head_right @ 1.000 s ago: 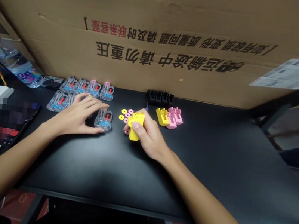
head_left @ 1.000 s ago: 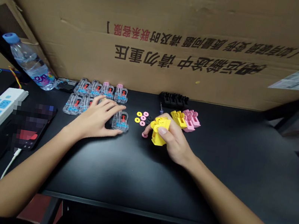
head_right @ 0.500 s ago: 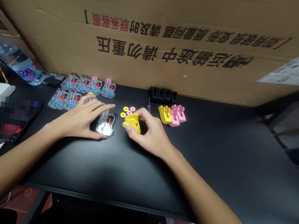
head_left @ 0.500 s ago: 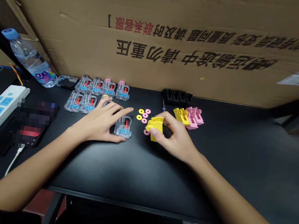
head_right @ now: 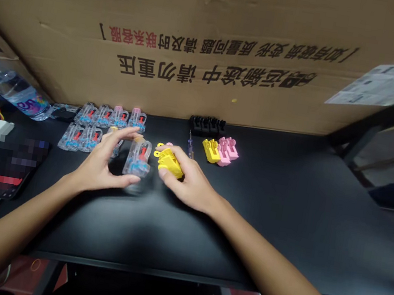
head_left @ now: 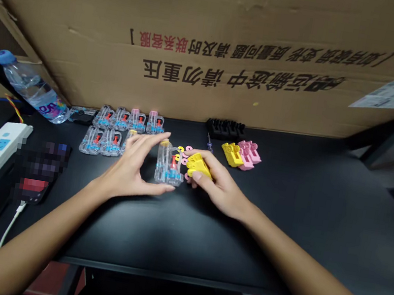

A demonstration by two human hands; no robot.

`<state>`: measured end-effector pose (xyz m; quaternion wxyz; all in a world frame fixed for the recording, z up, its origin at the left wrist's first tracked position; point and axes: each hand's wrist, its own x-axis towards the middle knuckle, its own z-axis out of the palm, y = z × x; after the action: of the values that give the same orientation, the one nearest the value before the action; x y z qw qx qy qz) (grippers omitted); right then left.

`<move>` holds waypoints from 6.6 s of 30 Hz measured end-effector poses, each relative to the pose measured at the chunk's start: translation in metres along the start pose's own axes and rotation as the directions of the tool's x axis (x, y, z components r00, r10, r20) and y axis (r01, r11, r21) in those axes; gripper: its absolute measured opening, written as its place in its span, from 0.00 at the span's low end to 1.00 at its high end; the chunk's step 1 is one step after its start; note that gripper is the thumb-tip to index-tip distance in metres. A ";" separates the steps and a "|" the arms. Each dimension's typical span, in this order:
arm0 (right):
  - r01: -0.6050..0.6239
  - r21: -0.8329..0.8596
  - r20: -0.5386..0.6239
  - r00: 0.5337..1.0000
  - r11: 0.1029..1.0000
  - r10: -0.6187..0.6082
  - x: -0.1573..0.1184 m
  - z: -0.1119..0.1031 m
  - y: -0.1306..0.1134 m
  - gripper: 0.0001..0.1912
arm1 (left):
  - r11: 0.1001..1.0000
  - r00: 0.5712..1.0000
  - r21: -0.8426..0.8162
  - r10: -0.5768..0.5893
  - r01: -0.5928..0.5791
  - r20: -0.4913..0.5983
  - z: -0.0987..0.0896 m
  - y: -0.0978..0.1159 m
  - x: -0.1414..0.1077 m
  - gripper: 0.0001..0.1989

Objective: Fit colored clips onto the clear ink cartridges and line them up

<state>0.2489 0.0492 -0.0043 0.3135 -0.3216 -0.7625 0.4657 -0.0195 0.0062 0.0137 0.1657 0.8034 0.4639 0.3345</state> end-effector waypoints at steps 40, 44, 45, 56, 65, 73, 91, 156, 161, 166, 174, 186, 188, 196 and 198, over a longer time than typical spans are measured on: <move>-0.239 0.395 0.075 0.971 0.887 0.229 -0.008 0.037 -0.005 0.23 | 0.762 0.935 -0.541 -0.290 0.355 0.205 0.039 0.008 -0.004 0.24; -0.250 0.355 0.061 0.968 0.901 0.244 -0.010 0.039 -0.005 0.24 | 0.687 0.903 -0.587 -0.307 0.428 0.299 0.040 0.008 -0.006 0.25; -0.249 0.338 0.052 0.968 0.908 0.246 -0.010 0.040 -0.005 0.25 | 0.662 0.894 -0.602 -0.310 0.447 0.323 0.041 0.008 -0.007 0.25; -0.246 0.280 0.015 0.968 0.928 0.252 -0.010 0.043 0.002 0.23 | 0.646 0.877 -0.595 -0.316 0.478 0.362 0.044 0.007 -0.006 0.26; -0.252 0.285 -0.051 0.959 0.925 0.277 -0.011 0.048 0.002 0.23 | 0.647 0.866 -0.576 -0.361 0.500 0.346 0.047 0.009 -0.004 0.27; -0.279 0.329 0.025 0.958 0.902 0.287 -0.009 0.045 -0.003 0.25 | 0.664 0.873 -0.568 -0.341 0.486 0.348 0.047 0.013 -0.006 0.27; -0.231 0.145 -0.124 0.961 0.962 0.249 -0.011 0.054 -0.009 0.24 | 0.639 0.850 -0.561 -0.396 0.526 0.346 0.053 0.014 -0.007 0.26; -0.286 0.470 0.063 0.954 0.835 0.292 0.003 0.026 -0.013 0.25 | 0.657 0.908 -0.627 -0.277 0.418 0.315 0.032 0.011 -0.001 0.20; -0.249 0.494 -0.001 0.958 0.833 0.287 0.003 0.023 -0.011 0.22 | 0.740 0.918 -0.556 -0.224 0.379 0.328 0.029 0.014 -0.002 0.17; -0.167 0.371 -0.156 0.959 0.914 0.239 0.004 0.025 -0.013 0.20 | 0.716 0.935 -0.608 -0.325 0.343 0.145 0.034 0.010 -0.003 0.18; -0.161 0.234 -0.150 0.968 0.959 0.200 0.005 0.026 -0.014 0.20 | 0.719 0.926 -0.594 -0.350 0.361 0.139 0.029 0.012 0.003 0.21; -0.124 0.209 -0.260 0.949 0.970 0.178 0.007 0.020 -0.022 0.25 | 0.739 0.931 -0.598 -0.363 0.310 0.035 0.025 0.013 0.004 0.24; -0.110 0.204 -0.293 0.941 0.973 0.168 0.007 0.019 -0.025 0.25 | 0.759 0.923 -0.582 -0.384 0.293 -0.036 0.024 0.012 0.003 0.24; -0.115 0.196 -0.307 0.936 0.974 0.173 0.008 0.020 -0.027 0.28 | 0.783 0.930 -0.549 -0.366 0.292 -0.028 0.017 0.018 0.005 0.26; -0.098 0.196 -0.336 0.928 0.976 0.161 0.009 0.019 -0.029 0.29 | 0.789 0.924 -0.539 -0.379 0.296 -0.048 0.015 0.018 0.005 0.25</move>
<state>0.2226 0.0364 0.0167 0.4398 -0.4202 -0.6274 0.4862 0.0038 0.0021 0.0154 0.3981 0.6035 0.5033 0.4734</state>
